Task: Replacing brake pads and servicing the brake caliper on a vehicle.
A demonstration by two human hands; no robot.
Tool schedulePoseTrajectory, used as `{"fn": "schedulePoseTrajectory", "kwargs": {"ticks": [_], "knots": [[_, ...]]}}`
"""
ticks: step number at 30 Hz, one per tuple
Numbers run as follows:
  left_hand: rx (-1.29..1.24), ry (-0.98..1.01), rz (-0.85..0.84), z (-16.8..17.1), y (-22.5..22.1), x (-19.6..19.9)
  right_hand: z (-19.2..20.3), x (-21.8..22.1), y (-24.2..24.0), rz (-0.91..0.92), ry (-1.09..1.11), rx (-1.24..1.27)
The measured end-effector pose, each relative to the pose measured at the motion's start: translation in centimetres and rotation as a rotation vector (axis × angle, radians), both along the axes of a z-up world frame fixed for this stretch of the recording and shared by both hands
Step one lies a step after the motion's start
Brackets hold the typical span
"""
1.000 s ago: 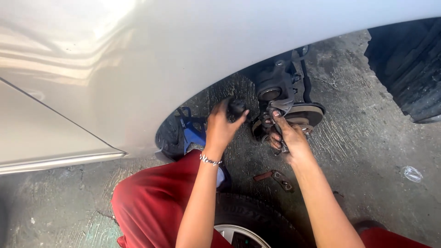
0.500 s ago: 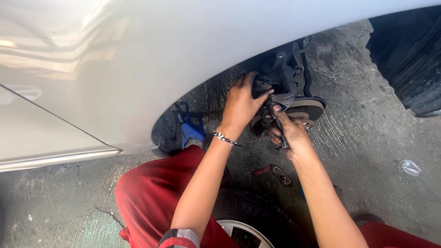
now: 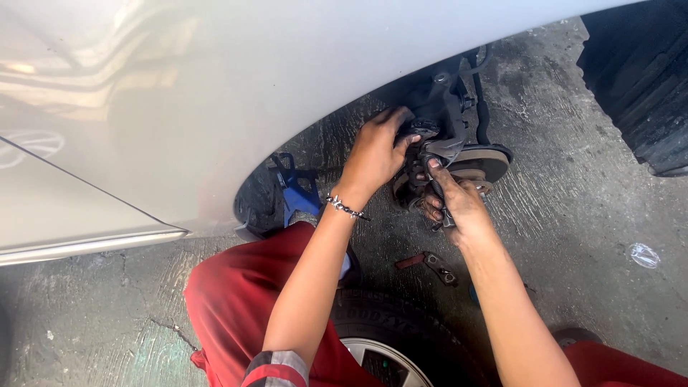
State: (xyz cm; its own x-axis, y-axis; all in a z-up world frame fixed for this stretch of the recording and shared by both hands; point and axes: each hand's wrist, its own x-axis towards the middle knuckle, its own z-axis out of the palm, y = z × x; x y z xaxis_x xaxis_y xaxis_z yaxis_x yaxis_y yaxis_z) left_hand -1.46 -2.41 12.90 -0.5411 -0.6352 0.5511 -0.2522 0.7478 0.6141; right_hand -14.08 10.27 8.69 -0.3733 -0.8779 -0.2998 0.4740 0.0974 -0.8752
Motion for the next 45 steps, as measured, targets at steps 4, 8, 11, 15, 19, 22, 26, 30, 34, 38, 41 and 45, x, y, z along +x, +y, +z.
{"fn": "schedulePoseTrajectory", "kwargs": {"ticks": [4, 8, 11, 15, 19, 22, 26, 30, 34, 38, 41, 45], "knots": [[-0.036, 0.02, -0.002, 0.5, 0.3, 0.1, 0.0, -0.1, 0.0, 0.003, -0.005, 0.01], [-0.011, 0.018, 0.034, 0.9, 0.5, -0.2, 0.2, 0.0, 0.3, 0.007, -0.001, 0.011], [0.006, -0.001, 0.085, 0.3, 0.1, -1.0, 0.2, -0.2, 0.2, 0.027, 0.001, 0.018], [-0.055, -0.022, 0.074, 0.1, 0.1, -1.4, 0.1, -0.2, 0.2, 0.038, 0.036, -0.01], [0.0, 0.023, 0.036, -0.9, -0.5, -2.1, 0.7, 0.0, 0.3, 0.032, 0.031, -0.034], [0.047, 0.091, -0.015, -1.6, -1.1, -2.5, 0.6, -0.2, 0.2, 0.022, 0.03, 0.017], [0.034, 0.098, -0.025, -1.6, -1.0, -2.3, 0.4, -0.2, 0.3, 0.012, 0.026, 0.021], [0.017, 0.093, -0.027, -1.9, -1.2, -2.0, 0.9, 0.0, 0.2, 0.025, 0.047, 0.046], [0.009, 0.029, 0.026, -2.5, -0.8, -1.9, 0.9, 0.1, 0.3, 0.004, 0.065, 0.061], [0.051, 0.012, 0.013, -2.9, -0.5, -1.9, 1.0, 0.1, 0.3, 0.004, 0.05, 0.043], [0.007, 0.074, 0.047, -3.4, -0.2, -1.8, 1.0, 0.2, 0.4, 0.015, 0.053, 0.053], [0.021, 0.15, 0.064, -4.9, -0.2, -1.7, 0.9, 0.3, 0.4, 0.007, 0.045, 0.041]]}}
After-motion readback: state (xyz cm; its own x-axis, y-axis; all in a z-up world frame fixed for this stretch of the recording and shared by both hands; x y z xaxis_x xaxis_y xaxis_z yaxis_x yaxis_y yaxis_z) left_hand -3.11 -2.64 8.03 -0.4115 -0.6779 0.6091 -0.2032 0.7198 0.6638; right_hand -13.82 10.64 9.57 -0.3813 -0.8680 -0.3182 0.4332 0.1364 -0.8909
